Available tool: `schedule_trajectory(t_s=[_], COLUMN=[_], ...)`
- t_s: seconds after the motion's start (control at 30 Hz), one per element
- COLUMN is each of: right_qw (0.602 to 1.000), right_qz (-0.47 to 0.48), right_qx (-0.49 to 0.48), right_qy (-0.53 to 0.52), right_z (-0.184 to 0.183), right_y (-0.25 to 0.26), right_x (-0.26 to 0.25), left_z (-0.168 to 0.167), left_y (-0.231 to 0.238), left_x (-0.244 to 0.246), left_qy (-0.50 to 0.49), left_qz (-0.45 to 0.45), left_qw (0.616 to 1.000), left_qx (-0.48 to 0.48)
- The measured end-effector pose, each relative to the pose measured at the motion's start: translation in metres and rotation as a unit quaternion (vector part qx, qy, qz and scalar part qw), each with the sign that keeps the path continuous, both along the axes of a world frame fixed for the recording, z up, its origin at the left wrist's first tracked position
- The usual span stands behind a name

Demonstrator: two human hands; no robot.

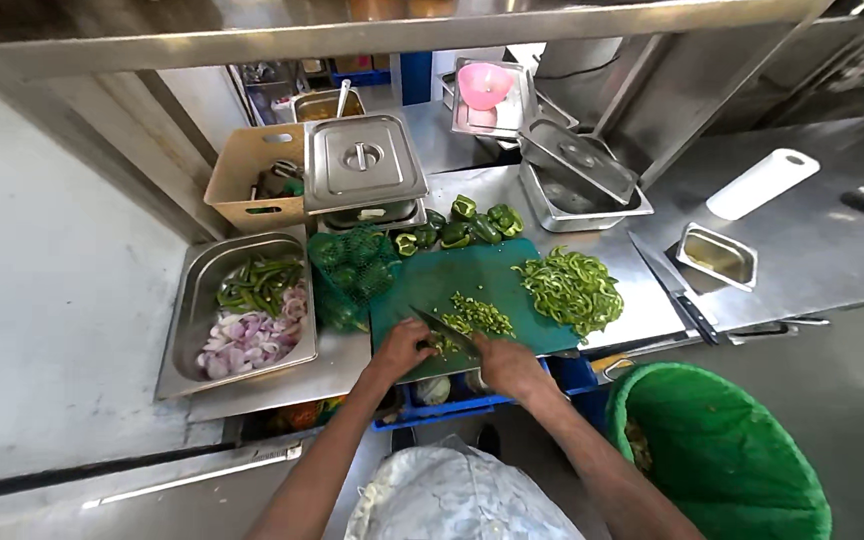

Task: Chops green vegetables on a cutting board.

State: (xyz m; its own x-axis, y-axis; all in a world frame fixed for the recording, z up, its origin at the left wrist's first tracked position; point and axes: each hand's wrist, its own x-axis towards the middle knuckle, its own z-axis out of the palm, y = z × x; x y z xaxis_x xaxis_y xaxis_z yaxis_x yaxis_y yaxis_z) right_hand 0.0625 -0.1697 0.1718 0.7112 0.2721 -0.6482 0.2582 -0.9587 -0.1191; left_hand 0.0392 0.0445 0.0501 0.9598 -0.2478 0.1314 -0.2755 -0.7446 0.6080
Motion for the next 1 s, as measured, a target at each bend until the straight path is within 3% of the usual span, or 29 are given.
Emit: schedule_trajectory(t_s=[0.17,0.33,0.4,0.5,0.67,0.83,1.0], right_qw=[0.998,1.0,1.0,0.997,0.999,0.997,0.998], right_qz=[-0.02,-0.005,-0.012,-0.025,-0.013,-0.034,0.001], right_qx=[0.062,0.016,0.021,0.063,0.028,0.072,0.051], right_qy=[0.014,-0.001,0.0,0.022,0.014,0.025,0.021], right_z=[-0.066,-0.003,-0.015,-0.068,-0.013,-0.072,-0.024], right_y=[0.011,0.0,0.001,0.011,-0.004,0.006,-0.013], right_x=[0.001,0.0,-0.004,0.003,0.001,0.0,0.005], left_z=[0.01,0.018,0.015,0.009,0.009,0.007,0.005], left_y=[0.001,0.0,-0.001,0.0,-0.001,-0.005,-0.002], left_x=[0.014,0.017,0.016,0.016,0.013,0.011,0.012], left_qy=[0.058,0.093,0.086,0.067,0.057,0.056,0.039], left_qz=[-0.047,-0.045,-0.047,-0.052,-0.037,-0.02,-0.031], left_qw=[0.997,0.994,0.995,0.996,0.998,0.998,0.999], left_qx=[0.033,0.033,0.026,0.021,0.018,0.016,0.007])
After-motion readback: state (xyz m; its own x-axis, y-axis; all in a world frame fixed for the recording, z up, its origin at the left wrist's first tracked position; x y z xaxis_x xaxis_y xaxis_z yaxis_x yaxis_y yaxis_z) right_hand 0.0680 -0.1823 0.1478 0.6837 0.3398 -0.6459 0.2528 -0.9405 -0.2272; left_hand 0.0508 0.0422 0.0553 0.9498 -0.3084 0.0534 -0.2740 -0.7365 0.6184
